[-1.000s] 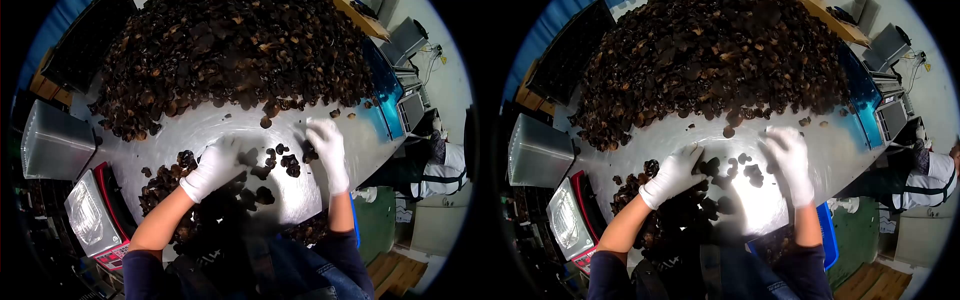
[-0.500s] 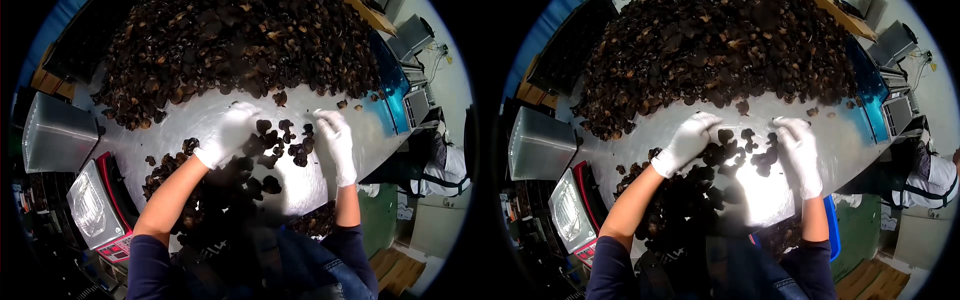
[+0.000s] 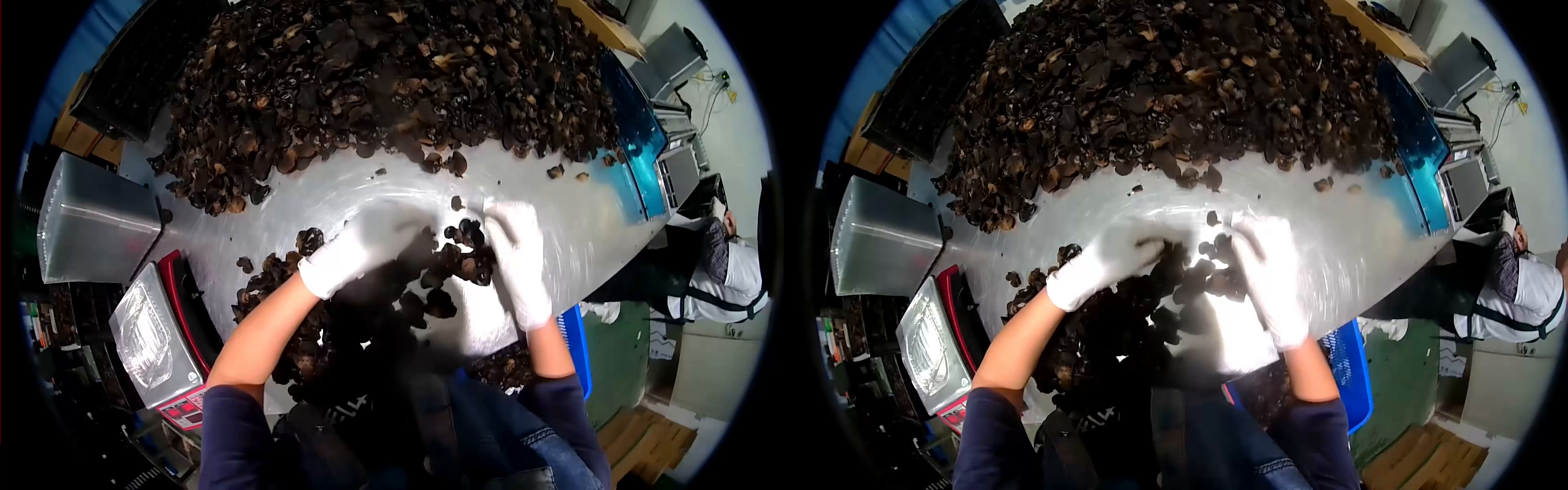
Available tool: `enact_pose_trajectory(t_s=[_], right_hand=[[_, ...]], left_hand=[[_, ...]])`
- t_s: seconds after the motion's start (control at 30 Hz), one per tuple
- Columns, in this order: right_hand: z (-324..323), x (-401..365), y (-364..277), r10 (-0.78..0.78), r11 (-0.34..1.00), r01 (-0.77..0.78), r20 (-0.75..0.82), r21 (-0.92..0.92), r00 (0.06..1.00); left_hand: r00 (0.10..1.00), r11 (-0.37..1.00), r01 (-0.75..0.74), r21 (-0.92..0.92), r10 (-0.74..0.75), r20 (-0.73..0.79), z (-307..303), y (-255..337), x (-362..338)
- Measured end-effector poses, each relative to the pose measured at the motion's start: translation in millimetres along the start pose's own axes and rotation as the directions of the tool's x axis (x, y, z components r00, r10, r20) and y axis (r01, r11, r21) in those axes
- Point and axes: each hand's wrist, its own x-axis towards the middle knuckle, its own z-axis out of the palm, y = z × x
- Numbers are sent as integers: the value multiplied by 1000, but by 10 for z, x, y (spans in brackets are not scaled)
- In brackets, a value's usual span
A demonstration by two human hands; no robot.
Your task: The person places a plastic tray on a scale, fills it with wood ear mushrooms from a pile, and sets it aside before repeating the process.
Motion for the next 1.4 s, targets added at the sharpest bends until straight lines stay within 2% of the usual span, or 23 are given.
enact_pose_trajectory(t_s=[0.03, 0.1, 0.13, 0.17, 0.23, 0.3, 0.33, 0.5, 0.57, 0.7, 0.77, 0.87, 0.9, 0.97, 1.0, 1.03, 1.07, 1.1, 1.13, 1.17, 1.23, 1.27, 1.4], right_hand=[[105, 196, 134, -27, 1000, 25, -93, -19, 995], [268, 536, 101, 38, 997, -48, -145, -68, 989], [349, 721, 168, 57, 984, -65, -55, -164, 997], [445, 851, 255, 86, 963, -75, 33, -260, 996], [629, 963, 251, 6, 972, 16, 92, -234, 996], [357, 902, -49, 310, 906, -383, 332, 181, 891], [369, 810, 34, 182, 965, -213, 194, 153, 964], [-2, 281, 293, 120, 981, -140, 144, 138, 982], [47, -3, 257, 380, 743, -458, 256, 488, 889], [262, -504, -2, 70, 997, -74, 182, 15, 981], [366, -601, -141, 65, 996, -73, 161, 45, 985], [535, -671, -238, -20, 994, 28, 75, -109, 997], [569, -723, -239, 102, 995, -98, 185, -32, 977], [566, -664, -432, -133, 965, 159, 136, -207, 982], [475, -585, -597, -8, 983, 55, 259, -174, 966], [406, -581, -620, 71, 971, 11, 330, -239, 941], [413, -602, -507, 58, 971, 24, 337, -236, 940], [462, -657, -318, 35, 999, -29, 176, -39, 984], [455, -709, -200, 52, 985, -53, 9, 166, 999], [287, -530, -307, 46, 999, -46, 83, -1, 995], [323, -438, -169, 110, 994, -111, 77, 4, 991], [352, -355, -197, 131, 991, -133, 89, 15, 987], [661, -332, -351, -34, 997, 51, 263, -59, 964]], left_hand=[[986, 979, 162, -122, -166, -26, -55, 40, 48], [964, 982, 44, -186, -91, -250, 16, -104, 159], [917, 872, 281, -400, -368, -157, -23, 50, 188], [918, 874, 282, -397, -366, -155, 3, 5, 208], [934, 972, 117, -202, -177, -310, 58, -107, 261], [940, 990, 68, -124, -105, -325, 50, -183, 268], [941, 998, 23, -52, -39, -337, 47, -201, 258], [966, 995, 4, -104, -31, -258, 139, -187, 406], [921, 956, -268, 123, 291, -260, 278, -184, 574], [954, 835, -241, 494, 298, -39, 475, -183, 955], [990, 768, -131, 627, 131, 46, 498, -202, 1057], [992, 987, -32, 158, 51, -119, 461, 314, 771], [941, 782, -337, -525, 293, -168, 748, 264, 597], [888, 916, -399, -37, 396, 233, 870, 998, 238], [888, 917, -398, 35, 376, 264, 595, 1333, -118], [911, 870, -152, 469, -61, 408, 109, 1813, -241], [902, 926, -373, 63, 346, 258, 435, 1166, -81], [774, 733, -615, -291, 632, -45, 794, 472, 100], [757, 740, -652, -168, 620, -207, 574, 240, 79], [906, 881, -370, 294, 412, -96, 241, 386, 266], [899, 826, -338, 451, 425, -105, 115, -158, 304], [973, 933, -180, 313, 214, -81, 55, -225, 223], [984, 924, -172, 342, 177, 16, 35, -415, -101]])
